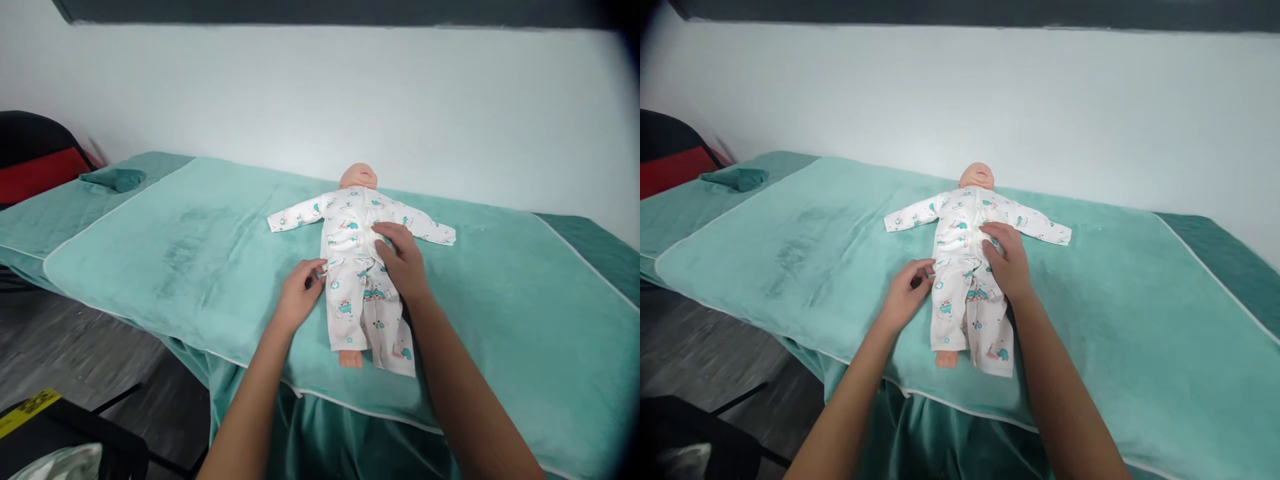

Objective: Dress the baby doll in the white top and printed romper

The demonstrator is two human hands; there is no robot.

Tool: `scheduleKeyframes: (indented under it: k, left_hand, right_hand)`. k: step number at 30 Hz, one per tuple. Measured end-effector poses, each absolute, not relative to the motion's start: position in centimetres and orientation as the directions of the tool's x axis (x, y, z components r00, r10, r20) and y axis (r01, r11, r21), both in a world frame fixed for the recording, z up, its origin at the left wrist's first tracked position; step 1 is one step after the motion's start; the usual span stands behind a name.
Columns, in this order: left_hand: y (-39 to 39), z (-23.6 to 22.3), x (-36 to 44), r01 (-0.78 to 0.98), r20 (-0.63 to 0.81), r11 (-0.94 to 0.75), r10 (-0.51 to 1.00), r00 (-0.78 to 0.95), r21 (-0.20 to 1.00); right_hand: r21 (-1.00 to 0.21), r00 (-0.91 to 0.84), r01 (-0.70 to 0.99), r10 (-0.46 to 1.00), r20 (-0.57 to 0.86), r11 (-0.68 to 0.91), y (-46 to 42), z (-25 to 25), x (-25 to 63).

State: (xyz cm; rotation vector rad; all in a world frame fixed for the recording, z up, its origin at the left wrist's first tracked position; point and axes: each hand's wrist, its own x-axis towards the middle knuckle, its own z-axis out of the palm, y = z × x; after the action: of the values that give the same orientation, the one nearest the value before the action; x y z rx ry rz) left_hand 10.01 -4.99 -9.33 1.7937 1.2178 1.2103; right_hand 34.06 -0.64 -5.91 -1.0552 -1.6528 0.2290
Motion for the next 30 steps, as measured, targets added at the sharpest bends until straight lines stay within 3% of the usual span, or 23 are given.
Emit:
scheduleKeyframes:
  k: [8,14,18,20,23,26,30]
  left_hand:
    - [-3.9,-10.0,10.5,0.510,0.365,-0.354,0.927,0.084,0.784]
    - [-3.3,-9.3,11.0,0.730,0.379,-0.291,0.924,0.047,0.619]
    - [-3.4,-9.1,11.1,0.793,0.411,-0.310,0.908,0.083,0.525]
    - [-3.5,-9.1,11.0,0.789,0.428,-0.319,0.900,0.079,0.525]
    - [-3.7,-9.2,10.9,0.763,0.451,-0.323,0.891,0.047,0.560]
    - [-3.7,-9.3,10.9,0.743,0.453,-0.308,0.891,0.007,0.595]
    - [-3.7,-9.3,10.9,0.737,0.449,-0.284,0.893,-0.029,0.614]
  right_hand:
    - [-0.634,0.086,0.570,0.728,0.680,0.524,-5.1,-7.9,34.0]
    - [-0.431,-0.117,0.671,0.660,0.742,0.603,-5.1,-7.2,32.9]
    - [-0.283,-0.183,0.814,0.685,0.705,0.508,-3.7,-6.2,32.1]
    - [-0.237,-0.216,0.839,0.700,0.680,0.489,-2.9,-5.8,31.8]
    - [-0.264,-0.217,0.810,0.685,0.696,0.525,-2.4,-5.5,31.9]
    - [-0.310,-0.192,0.741,0.630,0.753,0.596,-2.6,-5.7,32.3]
    - [-0.276,-0.187,0.691,0.535,0.824,0.668,-3.4,-6.0,32.7]
